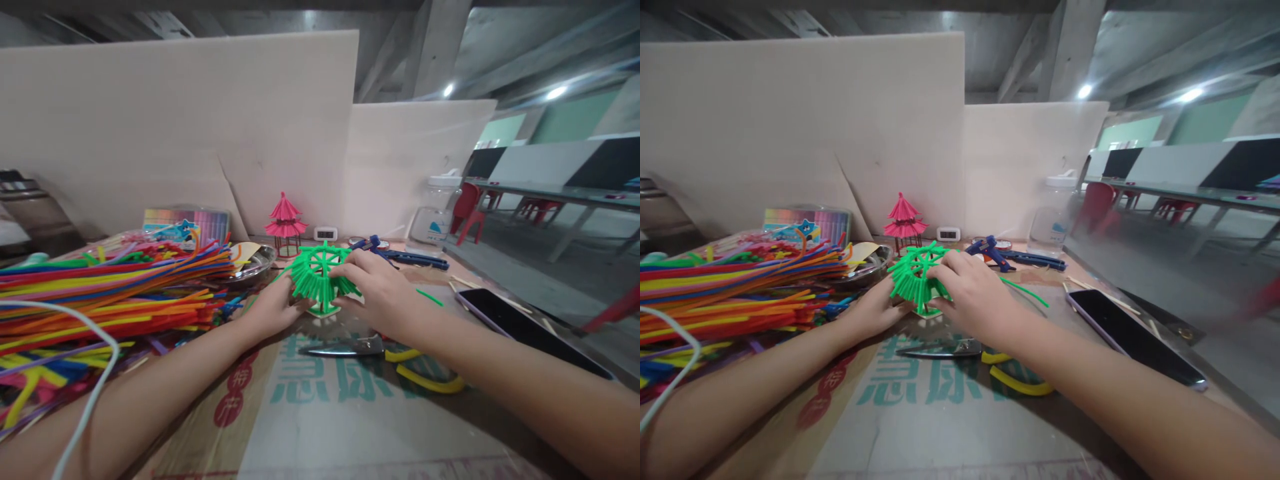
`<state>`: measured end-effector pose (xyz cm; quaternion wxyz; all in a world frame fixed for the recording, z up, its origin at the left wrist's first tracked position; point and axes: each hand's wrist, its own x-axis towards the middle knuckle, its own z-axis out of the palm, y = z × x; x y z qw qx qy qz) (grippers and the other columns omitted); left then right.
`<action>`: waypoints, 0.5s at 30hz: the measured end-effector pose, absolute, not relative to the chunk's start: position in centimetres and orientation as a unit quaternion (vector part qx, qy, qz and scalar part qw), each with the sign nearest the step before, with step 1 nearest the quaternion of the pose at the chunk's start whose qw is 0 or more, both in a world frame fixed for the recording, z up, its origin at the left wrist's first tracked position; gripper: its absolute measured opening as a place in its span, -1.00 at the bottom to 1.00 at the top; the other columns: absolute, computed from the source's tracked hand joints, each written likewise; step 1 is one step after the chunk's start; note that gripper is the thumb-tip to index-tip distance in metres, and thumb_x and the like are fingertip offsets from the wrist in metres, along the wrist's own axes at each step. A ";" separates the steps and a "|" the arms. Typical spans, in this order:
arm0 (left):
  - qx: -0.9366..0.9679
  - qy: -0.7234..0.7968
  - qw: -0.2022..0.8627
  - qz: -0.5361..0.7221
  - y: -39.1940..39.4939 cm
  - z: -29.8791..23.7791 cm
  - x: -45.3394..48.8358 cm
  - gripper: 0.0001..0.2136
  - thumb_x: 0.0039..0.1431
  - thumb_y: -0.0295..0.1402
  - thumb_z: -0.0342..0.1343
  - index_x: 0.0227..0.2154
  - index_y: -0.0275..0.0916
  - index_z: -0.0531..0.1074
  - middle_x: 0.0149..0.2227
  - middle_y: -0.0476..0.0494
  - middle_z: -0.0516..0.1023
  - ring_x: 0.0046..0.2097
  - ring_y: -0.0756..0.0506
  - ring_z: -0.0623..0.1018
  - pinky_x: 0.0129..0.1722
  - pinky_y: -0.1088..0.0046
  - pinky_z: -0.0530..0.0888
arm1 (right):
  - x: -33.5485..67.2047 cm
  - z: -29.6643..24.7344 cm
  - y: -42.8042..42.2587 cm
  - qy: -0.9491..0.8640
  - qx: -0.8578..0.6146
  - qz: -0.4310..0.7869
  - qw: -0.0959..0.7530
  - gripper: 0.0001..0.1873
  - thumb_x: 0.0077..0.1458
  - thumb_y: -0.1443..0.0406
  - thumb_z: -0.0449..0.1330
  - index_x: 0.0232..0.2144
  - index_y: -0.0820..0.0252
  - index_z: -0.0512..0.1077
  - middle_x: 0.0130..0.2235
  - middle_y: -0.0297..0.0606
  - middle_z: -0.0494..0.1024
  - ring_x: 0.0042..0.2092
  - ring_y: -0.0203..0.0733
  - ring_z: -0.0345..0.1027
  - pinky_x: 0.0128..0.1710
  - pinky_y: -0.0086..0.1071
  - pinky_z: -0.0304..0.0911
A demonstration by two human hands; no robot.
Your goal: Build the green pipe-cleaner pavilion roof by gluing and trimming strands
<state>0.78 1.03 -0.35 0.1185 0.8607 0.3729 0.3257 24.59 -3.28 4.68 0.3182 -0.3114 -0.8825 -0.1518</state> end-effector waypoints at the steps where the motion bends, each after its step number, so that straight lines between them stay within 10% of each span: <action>1: 0.861 0.374 0.118 0.324 1.1 -0.4 0.8 -0.59 0.21 -0.15 0.10 0.04 -0.28 0.38 0.10 -0.33 0.48 0.12 -0.32 0.47 0.14 0.08 0.39 | 24.6 4.6 -3.3 -0.882 -0.313 -0.152 0.318 -0.73 0.10 0.31 0.31 -0.13 0.27 0.45 -0.12 -0.06 0.47 -0.09 0.06 0.37 -0.10 -0.08 0.35; 15: 0.844 0.402 0.150 0.321 1.7 -0.8 0.5 -0.55 0.23 -0.12 0.09 0.08 -0.29 0.32 0.10 -0.34 0.46 0.14 -0.28 0.46 0.16 0.11 0.38 | 25.4 5.4 -2.8 -0.871 -0.329 -0.173 0.321 -0.59 0.13 0.26 0.30 0.01 0.26 0.39 -0.10 -0.02 0.48 -0.07 0.07 0.38 -0.11 -0.09 0.34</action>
